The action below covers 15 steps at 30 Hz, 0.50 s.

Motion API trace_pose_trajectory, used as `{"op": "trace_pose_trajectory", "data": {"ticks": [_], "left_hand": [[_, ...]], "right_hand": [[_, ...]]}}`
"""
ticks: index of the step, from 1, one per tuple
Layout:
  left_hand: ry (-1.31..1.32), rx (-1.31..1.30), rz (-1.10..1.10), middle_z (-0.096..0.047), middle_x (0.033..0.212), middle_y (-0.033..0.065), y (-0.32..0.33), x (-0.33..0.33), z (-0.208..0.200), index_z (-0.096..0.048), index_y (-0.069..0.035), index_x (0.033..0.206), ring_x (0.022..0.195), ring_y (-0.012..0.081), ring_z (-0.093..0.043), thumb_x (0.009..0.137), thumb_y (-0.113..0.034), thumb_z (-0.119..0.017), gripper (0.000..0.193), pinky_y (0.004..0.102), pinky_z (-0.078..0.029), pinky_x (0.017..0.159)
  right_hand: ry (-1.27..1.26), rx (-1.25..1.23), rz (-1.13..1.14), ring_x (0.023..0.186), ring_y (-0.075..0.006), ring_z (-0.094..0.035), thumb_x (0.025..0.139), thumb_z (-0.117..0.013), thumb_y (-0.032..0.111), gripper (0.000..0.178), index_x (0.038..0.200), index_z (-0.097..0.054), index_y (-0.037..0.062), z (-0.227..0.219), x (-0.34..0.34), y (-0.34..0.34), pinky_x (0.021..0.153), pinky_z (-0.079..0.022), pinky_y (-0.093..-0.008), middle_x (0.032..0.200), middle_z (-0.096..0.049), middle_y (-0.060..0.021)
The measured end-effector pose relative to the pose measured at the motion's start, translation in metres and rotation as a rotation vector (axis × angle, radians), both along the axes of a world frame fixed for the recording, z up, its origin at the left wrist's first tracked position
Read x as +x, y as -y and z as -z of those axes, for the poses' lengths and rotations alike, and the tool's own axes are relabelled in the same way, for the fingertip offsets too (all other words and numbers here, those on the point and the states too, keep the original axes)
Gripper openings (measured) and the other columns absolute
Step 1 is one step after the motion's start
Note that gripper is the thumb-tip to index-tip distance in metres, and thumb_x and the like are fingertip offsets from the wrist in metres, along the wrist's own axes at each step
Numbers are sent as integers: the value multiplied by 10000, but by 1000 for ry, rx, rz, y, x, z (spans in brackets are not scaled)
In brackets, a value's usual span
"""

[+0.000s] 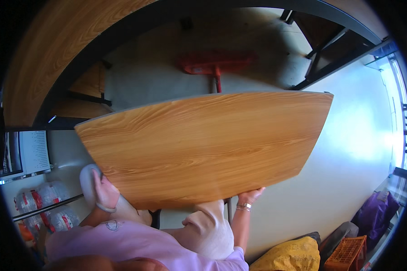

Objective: The person sweeps the floor of a convenience store using a broom and dustpan. They remove a wooden shelf panel to sweep underneath, then replace it. The person continues sweeping the main floor area and a hallway.

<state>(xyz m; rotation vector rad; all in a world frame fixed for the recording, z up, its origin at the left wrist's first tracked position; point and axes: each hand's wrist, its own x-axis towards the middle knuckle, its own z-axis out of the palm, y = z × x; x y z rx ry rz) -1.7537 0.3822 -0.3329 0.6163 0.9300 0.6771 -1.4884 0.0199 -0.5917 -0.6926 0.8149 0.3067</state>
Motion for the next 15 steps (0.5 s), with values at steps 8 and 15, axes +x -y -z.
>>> {"op": "trace_pose_trajectory", "data": {"ticks": [8, 15], "left_hand": [[160, 315, 48, -451, 1388, 67, -25, 9, 23, -403, -89, 1365, 1294, 224, -388, 959, -537, -378, 605, 410, -233, 1111], [321, 381, 102, -546, 1190, 101, -46, 46, 67, -527, -62, 1149, 1153, 266, -475, 959, -533, -375, 530, 424, -301, 1063]], "right_hand": [[22, 295, -50, 1154, -295, -512, 914, -350, 446, 528, 1235, -515, 61, 18, 52, -36, 968, -436, -462, 1284, -529, -117], [286, 551, -250, 969, -271, -603, 924, -408, 483, 483, 1140, -551, 76, 49, 100, -28, 853, -500, -423, 1100, -624, -80]]}}
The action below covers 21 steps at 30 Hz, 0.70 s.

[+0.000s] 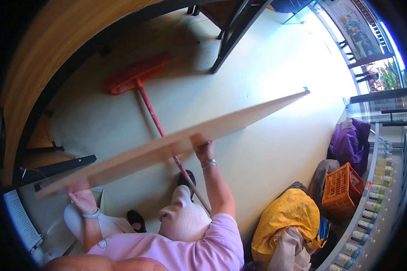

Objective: The person sweeps the floor of a convenience store using a broom and dustpan. They remove a wooden shelf panel to sweep underneath, then replace it. The person continues sweeping the main floor area and a hallway.

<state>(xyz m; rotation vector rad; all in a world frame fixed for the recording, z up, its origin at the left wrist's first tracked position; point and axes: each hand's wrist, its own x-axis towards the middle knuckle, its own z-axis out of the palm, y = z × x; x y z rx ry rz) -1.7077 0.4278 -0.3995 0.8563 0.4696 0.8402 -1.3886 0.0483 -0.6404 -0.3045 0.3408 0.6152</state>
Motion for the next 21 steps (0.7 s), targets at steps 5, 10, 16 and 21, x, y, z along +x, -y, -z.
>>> {"op": "trace_pose_trajectory", "data": {"ticks": [5, 10, 16, 21], "left_hand": [[26, -40, 312, -545, 818, 76, -31, -9, 30, -537, -48, 821, 902, 227, -481, 955, -593, -300, 610, 357, -363, 882], [167, 15, 507, -605, 889, 133, -68, -11, 68, -569, -44, 838, 989, 239, -493, 939, -644, -211, 706, 371, -254, 1054], [9, 126, 300, -555, 806, 83, -64, -5, 72, -506, -72, 764, 924, 229, -482, 947, -632, -163, 682, 395, -261, 1031], [44, 64, 195, -506, 789, 93, -49, 10, 59, -478, -59, 765, 843, 209, -460, 963, -589, -214, 625, 371, -274, 1022]], "right_hand": [[-111, -296, 259, 1001, -263, -581, 940, -399, 464, 477, 1161, -537, 65, -62, -33, 53, 871, -484, -417, 1131, -596, -91], [-87, -422, 413, 1034, -255, -560, 956, -390, 446, 472, 1182, -523, 54, -138, -66, 82, 889, -467, -412, 1161, -568, -102], [14, -583, 545, 1072, -246, -534, 975, -379, 423, 465, 1208, -505, 41, -205, -60, 86, 911, -448, -405, 1198, -534, -115], [571, -1233, 520, 1152, -243, -484, 999, -343, 387, 476, 1284, -439, 18, -259, -38, 97, 969, -403, -386, 1299, -447, -137]]}}
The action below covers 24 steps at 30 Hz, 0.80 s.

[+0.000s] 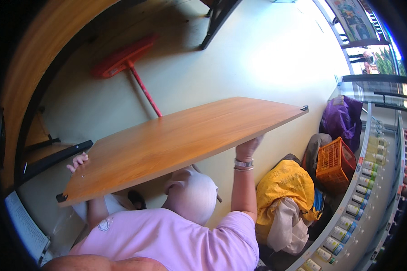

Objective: The person sweeps the floor of a convenience store using a broom and dustpan. They remove a wooden shelf panel to sweep underneath, then replace it. The person continues sweeping the main floor area and a hallway.

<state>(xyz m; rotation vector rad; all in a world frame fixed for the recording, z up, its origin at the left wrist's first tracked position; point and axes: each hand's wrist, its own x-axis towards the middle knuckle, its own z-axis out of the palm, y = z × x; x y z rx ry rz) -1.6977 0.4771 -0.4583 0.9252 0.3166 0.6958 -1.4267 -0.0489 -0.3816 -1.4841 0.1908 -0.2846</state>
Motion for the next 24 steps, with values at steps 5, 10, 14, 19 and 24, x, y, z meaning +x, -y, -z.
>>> {"op": "trace_pose_trajectory", "data": {"ticks": [5, 10, 14, 19, 24], "left_hand": [[33, -96, -62, -497, 755, 79, 13, 13, -13, -474, -77, 730, 858, 205, -453, 964, -588, -221, 616, 379, -280, 1020], [-48, -78, -98, -493, 740, 71, 9, 10, -9, -499, -66, 745, 926, 239, -472, 962, -597, -225, 636, 393, -272, 1045], [-126, -118, -193, -566, 756, 99, 10, 8, -7, -529, -67, 769, 932, 250, -514, 960, -588, -274, 611, 414, -303, 1033], [-279, -50, -436, -568, 1073, 167, 28, 9, -67, -525, -62, 1014, 1167, 290, -463, 965, -563, -306, 549, 445, -290, 1079], [-186, 242, -465, -444, 1356, 187, 36, 3, -184, -470, -55, 1193, 1299, 322, -401, 981, -512, -311, 529, 486, -268, 1116]], "right_hand": [[222, -615, 152, 1326, -264, -328, 1013, -328, 266, 497, 1439, -249, 20, -57, 9, -7, 1078, -296, -375, 1471, -251, -156], [420, -1099, 114, 1369, -347, -266, 912, -509, 135, 520, 1399, -350, 47, -99, -7, -33, 1105, -248, -460, 1472, -285, -174], [531, -1344, 4, 1358, -375, -283, 766, -621, 54, 476, 1221, -484, 80, -114, 0, -38, 1102, -225, -527, 1380, -441, -168], [555, -1275, -2, 1337, -381, -317, 800, -615, 158, 317, 1096, -509, 117, -109, 12, -41, 1101, -192, -578, 1329, -481, -124], [592, -1219, 15, 1345, -370, -310, 791, -557, 104, 328, 1117, -520, 118, -105, 25, -47, 1109, -162, -579, 1317, -494, -113]]}}
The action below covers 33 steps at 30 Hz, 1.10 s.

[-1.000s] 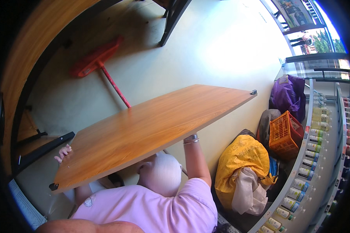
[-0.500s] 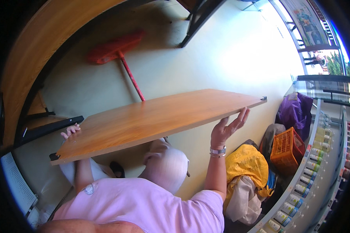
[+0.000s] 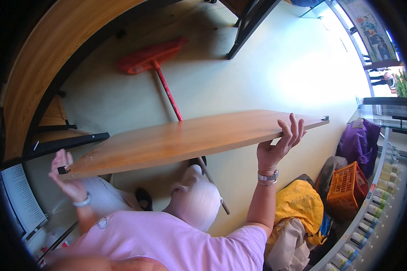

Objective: The person sweeps the floor of a convenience store using a broom and dustpan. They remove a wooden shelf panel to sweep underneath, then replace it. The person continues sweeping the main floor area and a hallway.

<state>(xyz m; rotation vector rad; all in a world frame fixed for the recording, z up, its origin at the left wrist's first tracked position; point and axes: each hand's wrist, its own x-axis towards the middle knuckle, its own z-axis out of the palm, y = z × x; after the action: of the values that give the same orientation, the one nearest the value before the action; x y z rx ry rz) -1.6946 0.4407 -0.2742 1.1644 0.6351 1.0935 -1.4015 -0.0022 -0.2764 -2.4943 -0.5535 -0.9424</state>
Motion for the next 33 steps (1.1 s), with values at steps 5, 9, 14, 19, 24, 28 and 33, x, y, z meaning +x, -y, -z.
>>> {"op": "trace_pose_trajectory", "data": {"ticks": [5, 9, 14, 19, 24, 28, 33], "left_hand": [[-457, 888, 229, -528, 1190, 161, 26, 43, -93, -499, -49, 1100, 1230, 354, -452, 953, -422, -459, 402, 482, -300, 1078], [-827, 1264, 827, -565, 1050, 154, 53, 96, -159, -539, -43, 1063, 1068, 343, -543, 861, -417, -622, 434, 452, -384, 979], [-966, 1499, 1215, -580, 955, 122, 91, 165, -157, -579, -54, 1051, 895, 316, -582, 793, -362, -679, 414, 415, -466, 784], [-1026, 1391, 1439, -598, 909, 127, 116, 198, -130, -604, -67, 1032, 826, 326, -613, 827, -301, -647, 314, 415, -493, 707], [-872, 1275, 1361, -633, 867, 165, 122, 195, -110, -627, -52, 1048, 778, 363, -618, 838, -221, -637, 270, 440, -502, 702], [-926, 1189, 1277, -653, 872, 183, 103, 162, -117, -634, -43, 1066, 760, 361, -631, 804, -124, -669, 276, 403, -522, 680], [-977, 1034, 1183, -662, 917, 197, 70, 113, -146, -639, -26, 1077, 756, 347, -654, 757, -52, -700, 327, 362, -532, 662]], "right_hand": [[31, 104, -18, 1358, -360, -291, 745, -508, -1, 426, 1153, -525, 120, 6, 14, -8, 1123, -144, -564, 1320, -494, -107], [32, 151, -20, 1356, -365, -290, 732, -491, -31, 464, 1164, -535, 131, 6, 18, -10, 1124, -148, -561, 1306, -502, -90], [-65, 73, -104, 1345, -331, -318, 721, -540, 53, 431, 1143, -539, 140, -12, 15, -1, 1134, -98, -553, 1250, -531, -64], [-129, -34, -252, 1315, -309, -364, 777, -614, 215, 348, 1107, -546, 124, -24, 17, 9, 1137, -73, -545, 1179, -558, -44], [-85, -66, -265, 1089, -281, -489, 727, -728, 495, 481, 957, -544, 114, -30, 23, 1, 1092, -192, -534, 981, -559, -49], [-11, -79, -361, 981, -263, -506, 672, -742, 554, 534, 894, -540, 112, -47, 13, -20, 1032, -278, -504, 907, -548, -45], [16, -54, -447, 958, -264, -518, 609, -760, 587, 582, 890, -550, 123, -70, -11, -65, 1001, -300, -497, 866, -558, -42]]}}
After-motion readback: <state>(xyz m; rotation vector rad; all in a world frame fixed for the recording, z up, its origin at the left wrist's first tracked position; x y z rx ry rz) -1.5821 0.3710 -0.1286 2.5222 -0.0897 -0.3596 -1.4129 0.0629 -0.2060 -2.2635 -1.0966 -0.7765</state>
